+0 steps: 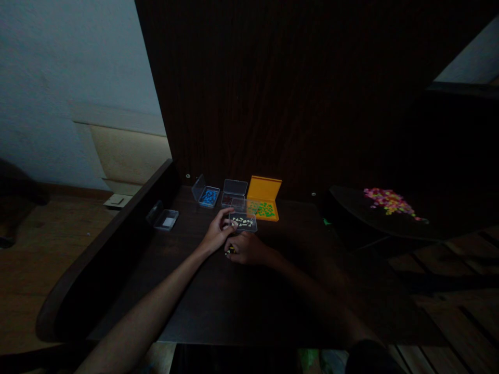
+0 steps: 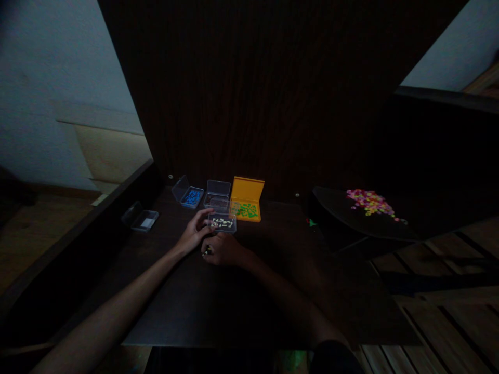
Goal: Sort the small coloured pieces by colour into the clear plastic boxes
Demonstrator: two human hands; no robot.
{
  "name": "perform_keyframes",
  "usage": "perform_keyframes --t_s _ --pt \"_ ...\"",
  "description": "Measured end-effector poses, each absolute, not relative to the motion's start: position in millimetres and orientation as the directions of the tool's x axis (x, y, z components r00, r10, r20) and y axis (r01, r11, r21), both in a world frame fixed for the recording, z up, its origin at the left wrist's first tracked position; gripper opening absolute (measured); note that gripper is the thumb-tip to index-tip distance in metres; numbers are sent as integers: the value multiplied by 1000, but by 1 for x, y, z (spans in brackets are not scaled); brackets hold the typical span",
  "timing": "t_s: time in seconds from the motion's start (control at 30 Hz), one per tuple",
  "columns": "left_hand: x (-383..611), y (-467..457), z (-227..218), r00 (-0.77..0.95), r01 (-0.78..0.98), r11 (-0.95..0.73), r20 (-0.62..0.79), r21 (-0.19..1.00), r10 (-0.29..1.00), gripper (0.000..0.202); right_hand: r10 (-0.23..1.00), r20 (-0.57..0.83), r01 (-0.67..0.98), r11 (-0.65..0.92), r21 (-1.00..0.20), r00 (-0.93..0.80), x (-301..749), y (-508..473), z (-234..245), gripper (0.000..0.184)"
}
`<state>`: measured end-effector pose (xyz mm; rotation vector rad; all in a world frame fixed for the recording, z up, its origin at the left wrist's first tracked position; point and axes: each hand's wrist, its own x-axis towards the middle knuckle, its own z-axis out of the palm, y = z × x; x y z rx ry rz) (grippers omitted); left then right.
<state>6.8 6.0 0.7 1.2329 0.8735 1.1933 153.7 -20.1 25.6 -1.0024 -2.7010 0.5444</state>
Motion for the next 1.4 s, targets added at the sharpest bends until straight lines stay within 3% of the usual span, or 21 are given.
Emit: perform_keyframes --t_s 0.23,0.7,1.3,1.4 --pt "7 6 0 205 -188 -69 108 980 973 54 679 28 625 691 -364 -734 159 -19 31 14" --pt "7 5 3 205 -195 -76 116 978 972 53 659 49 595 706 -384 -751 156 -19 25 14" --pt "7 4 4 211 -188 -68 108 980 972 52 684 -26 671 707 -224 -729 148 -30 23 19" --pt "7 5 4 209 -189 -74 114 979 971 52 675 -3 652 711 -264 -737 151 -30 27 17"
